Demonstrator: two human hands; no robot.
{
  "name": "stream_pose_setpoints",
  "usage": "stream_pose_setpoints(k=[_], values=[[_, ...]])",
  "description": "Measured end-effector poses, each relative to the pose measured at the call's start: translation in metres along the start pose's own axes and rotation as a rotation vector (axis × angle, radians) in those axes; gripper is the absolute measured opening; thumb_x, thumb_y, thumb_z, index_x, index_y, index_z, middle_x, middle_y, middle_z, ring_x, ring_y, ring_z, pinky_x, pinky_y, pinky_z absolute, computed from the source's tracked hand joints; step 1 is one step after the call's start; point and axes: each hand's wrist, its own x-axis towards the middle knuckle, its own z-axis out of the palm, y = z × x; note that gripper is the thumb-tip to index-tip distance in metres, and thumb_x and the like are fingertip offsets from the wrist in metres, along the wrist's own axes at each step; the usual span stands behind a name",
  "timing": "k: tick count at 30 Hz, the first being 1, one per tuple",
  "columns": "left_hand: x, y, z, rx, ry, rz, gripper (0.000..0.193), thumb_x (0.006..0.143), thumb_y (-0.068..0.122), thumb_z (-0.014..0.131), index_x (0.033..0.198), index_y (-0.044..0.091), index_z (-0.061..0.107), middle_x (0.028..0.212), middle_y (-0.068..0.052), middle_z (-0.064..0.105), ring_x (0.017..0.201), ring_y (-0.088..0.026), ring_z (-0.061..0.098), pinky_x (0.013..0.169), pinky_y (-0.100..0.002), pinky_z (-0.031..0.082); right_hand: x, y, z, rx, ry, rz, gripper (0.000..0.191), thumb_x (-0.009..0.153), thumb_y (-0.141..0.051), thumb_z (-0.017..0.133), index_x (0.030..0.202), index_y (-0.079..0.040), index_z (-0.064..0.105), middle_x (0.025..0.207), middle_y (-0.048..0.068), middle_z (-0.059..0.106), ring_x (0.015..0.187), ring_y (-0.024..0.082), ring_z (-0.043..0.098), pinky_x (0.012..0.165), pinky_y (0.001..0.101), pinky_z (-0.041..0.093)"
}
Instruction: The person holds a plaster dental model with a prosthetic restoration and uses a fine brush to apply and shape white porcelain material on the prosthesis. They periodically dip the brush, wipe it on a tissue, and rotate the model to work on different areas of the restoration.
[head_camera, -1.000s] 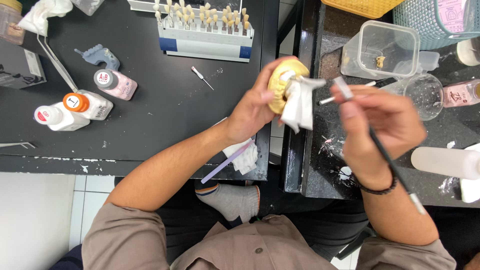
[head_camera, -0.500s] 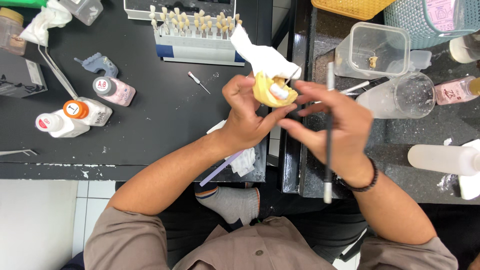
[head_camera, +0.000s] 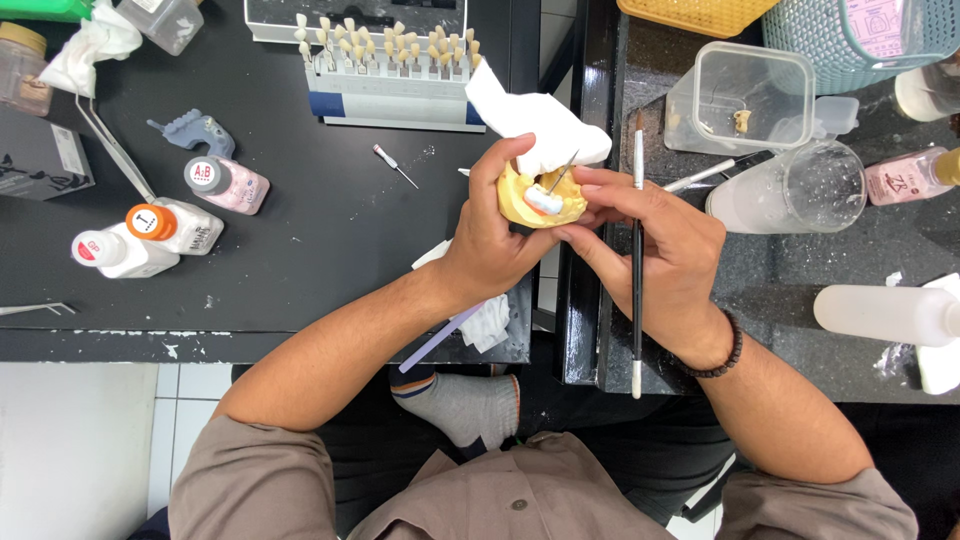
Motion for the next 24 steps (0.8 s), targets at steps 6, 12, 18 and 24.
stream_pose_setpoints(k=[6, 12, 18, 24], values=[[0.004, 0.011, -0.001, -0.065, -0.059, 0.007, 0.079, 0.101, 0.012, 0.078, 0.157, 0.007, 0.022, 0.138, -0.014, 0.056, 0.128, -0.021, 0.065, 0.11, -0.032, 0.055, 0.004, 0.0, -0.008, -0.119, -0.03, -0.064, 0.04, 0.085, -0.005, 0.091, 0.117, 0.002, 0.067, 0.123, 0.018, 0.073, 0.098, 0.024, 0.075, 0.085, 0.0326, 0.062], [0.015, 0.028, -0.021, -0.52, -0.18, -0.098, 0.082, 0.102, 0.053, 0.061, 0.158, 0.001, 0.031, 0.141, -0.013, 0.052, 0.132, -0.022, 0.056, 0.118, -0.033, 0.045, 0.015, 0.004, -0.025, -0.203, -0.139, -0.241, 0.034, 0.084, -0.008, 0.09, 0.109, -0.001, 0.068, 0.119, 0.015, 0.074, 0.103, 0.03, 0.074, 0.086, 0.0353, 0.06], [0.025, 0.023, -0.023, -0.635, -0.226, -0.355, 0.089, 0.104, 0.071, 0.039, 0.154, -0.003, 0.046, 0.134, -0.018, 0.066, 0.121, -0.022, 0.069, 0.108, -0.035, 0.058, 0.017, 0.006, -0.025, -0.219, -0.256, -0.32, 0.032, 0.08, -0.006, 0.088, 0.105, 0.001, 0.07, 0.12, 0.015, 0.073, 0.101, 0.032, 0.071, 0.085, 0.039, 0.059], [0.016, 0.01, -0.02, -0.592, -0.129, -0.33, 0.082, 0.106, 0.068, 0.039, 0.138, -0.005, 0.058, 0.115, -0.018, 0.068, 0.104, -0.019, 0.071, 0.094, -0.033, 0.06, 0.021, 0.0, -0.02, -0.193, -0.217, -0.331, 0.03, 0.085, -0.006, 0.088, 0.108, 0.002, 0.07, 0.12, 0.015, 0.072, 0.103, 0.033, 0.072, 0.086, 0.0389, 0.06]])
